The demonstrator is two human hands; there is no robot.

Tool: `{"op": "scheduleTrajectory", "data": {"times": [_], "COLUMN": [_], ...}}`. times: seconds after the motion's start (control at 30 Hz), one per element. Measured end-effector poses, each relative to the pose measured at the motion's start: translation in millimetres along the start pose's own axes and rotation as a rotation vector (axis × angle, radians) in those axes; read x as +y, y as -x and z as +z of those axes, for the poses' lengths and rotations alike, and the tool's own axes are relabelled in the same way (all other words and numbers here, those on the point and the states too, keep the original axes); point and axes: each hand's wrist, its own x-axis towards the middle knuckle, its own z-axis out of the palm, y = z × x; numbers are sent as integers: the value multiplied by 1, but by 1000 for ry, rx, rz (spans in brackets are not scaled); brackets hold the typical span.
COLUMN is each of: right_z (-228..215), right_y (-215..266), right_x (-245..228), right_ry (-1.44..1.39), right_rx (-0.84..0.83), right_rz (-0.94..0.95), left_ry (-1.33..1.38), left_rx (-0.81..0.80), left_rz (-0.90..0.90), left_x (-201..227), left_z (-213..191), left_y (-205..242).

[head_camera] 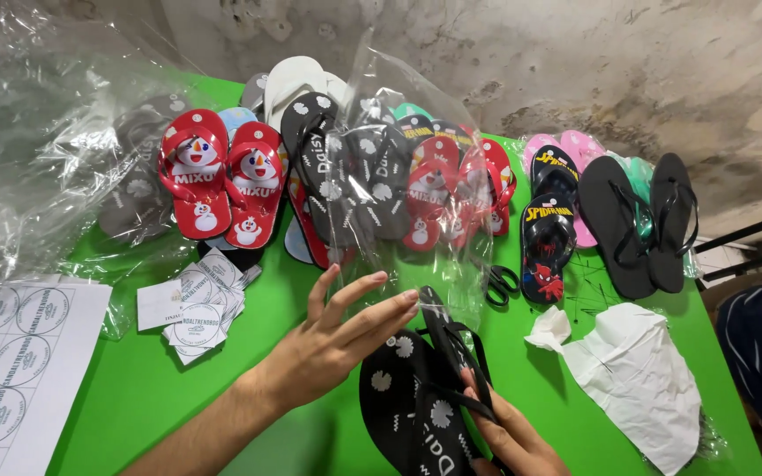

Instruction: The person wipes a pair of black flip-flops with a white cloth, then places them into a clear plastic bag and seals it. The person then moves other flip-flops on the table.

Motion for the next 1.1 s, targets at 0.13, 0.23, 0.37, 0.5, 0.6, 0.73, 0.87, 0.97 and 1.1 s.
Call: {"op": "scheduleTrajectory", "data": {"times": [0.13,0.23,0.37,0.5,0.6,0.73,0.87,0.97,1.1], "right_z": [23,30,27,41,49,51,52,61,77], "right_y": [-5,-9,-16,-21,-26,-31,-37,-45,-57], "right_x": [-17,-9,7,-1,5,3,-10,-8,-9], "right_ry": [65,-94,-48,-60,52,181,167,15,-212], "right_rx": [339,478,434,526,470,381,432,545,817], "right_rz": [-59,-100,-213,-226,-282,-372,-332,-273,-179], "left_ry": [-41,19,11,69,45,-40,69,140,238], "left_rx": [27,37,114,153,153,137,140,177,184], "left_rz": [13,10,27,17,43,84,95,90,85], "left_x": [4,8,12,15,16,12,13,18,26], "left_z": [-1,-2,-4,-1,-3,-8,-8,-1,9], "left_y": [-2,-3,-6,-7,-8,-8,-8,-7,-1]}}
